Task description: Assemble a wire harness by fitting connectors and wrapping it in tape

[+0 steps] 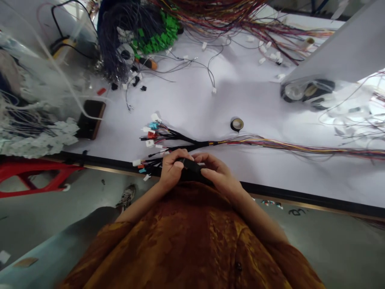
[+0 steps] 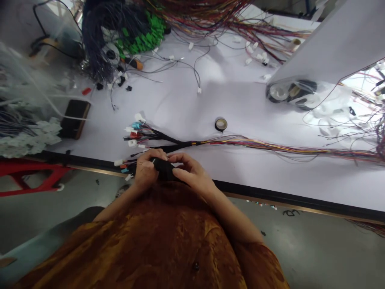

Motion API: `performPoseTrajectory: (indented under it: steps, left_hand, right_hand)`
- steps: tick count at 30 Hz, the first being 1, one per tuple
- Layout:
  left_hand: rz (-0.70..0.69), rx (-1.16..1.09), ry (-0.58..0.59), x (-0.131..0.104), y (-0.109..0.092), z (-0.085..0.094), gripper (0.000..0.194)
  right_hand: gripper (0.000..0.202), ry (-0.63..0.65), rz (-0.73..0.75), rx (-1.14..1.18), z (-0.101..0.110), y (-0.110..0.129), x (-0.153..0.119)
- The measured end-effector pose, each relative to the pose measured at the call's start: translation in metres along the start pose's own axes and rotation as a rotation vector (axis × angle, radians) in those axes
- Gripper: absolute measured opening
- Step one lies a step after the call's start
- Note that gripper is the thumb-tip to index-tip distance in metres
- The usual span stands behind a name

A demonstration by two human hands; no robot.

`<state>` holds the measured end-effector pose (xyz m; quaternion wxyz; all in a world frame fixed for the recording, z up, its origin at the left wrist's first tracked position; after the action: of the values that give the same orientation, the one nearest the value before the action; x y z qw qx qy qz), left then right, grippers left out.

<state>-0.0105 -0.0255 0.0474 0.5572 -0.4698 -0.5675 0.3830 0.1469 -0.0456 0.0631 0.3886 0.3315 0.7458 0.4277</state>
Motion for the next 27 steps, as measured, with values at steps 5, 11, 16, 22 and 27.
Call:
performPoseTrajectory:
  steps: [5, 11, 16, 22, 27]
  left_hand:
    - [-0.054, 0.037, -0.018, -0.003, -0.002, 0.001, 0.055]
    - [-0.125, 0.097, -0.022, -0.004, -0.005, 0.002, 0.052]
    - [-0.139, 0.097, -0.021, -0.005, -0.008, 0.004, 0.049]
    - [-0.174, 0.220, 0.023, -0.004, -0.015, 0.002, 0.051]
    - [-0.186, 0.276, 0.056, -0.001, -0.022, -0.001, 0.053]
  right_hand:
    - [0.017, -0.028, -0.005, 0.181, -0.011, -0.013, 0.003]
    - [0.020, -0.102, -0.053, 0.281, -0.020, -0.020, 0.005]
    - [0.024, -0.070, -0.112, 0.388, -0.027, -0.019, 0.004]
    - [0.032, -0.091, -0.136, 0.431, -0.028, -0.018, 0.003]
    - [0.035, -0.091, -0.140, 0.431, -0.029, -0.019, 0.003]
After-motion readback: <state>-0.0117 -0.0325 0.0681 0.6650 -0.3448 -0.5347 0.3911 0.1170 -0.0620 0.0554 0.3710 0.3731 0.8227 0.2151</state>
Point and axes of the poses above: each hand's wrist, its own x-axis towards the middle knuckle, its own z-axis out of the back of the hand, y = z × x, the point moved 5 cm from there along x, towards the middle knuckle, and after that the axes turned 6 degrees about -z, right-handed, at the moved point
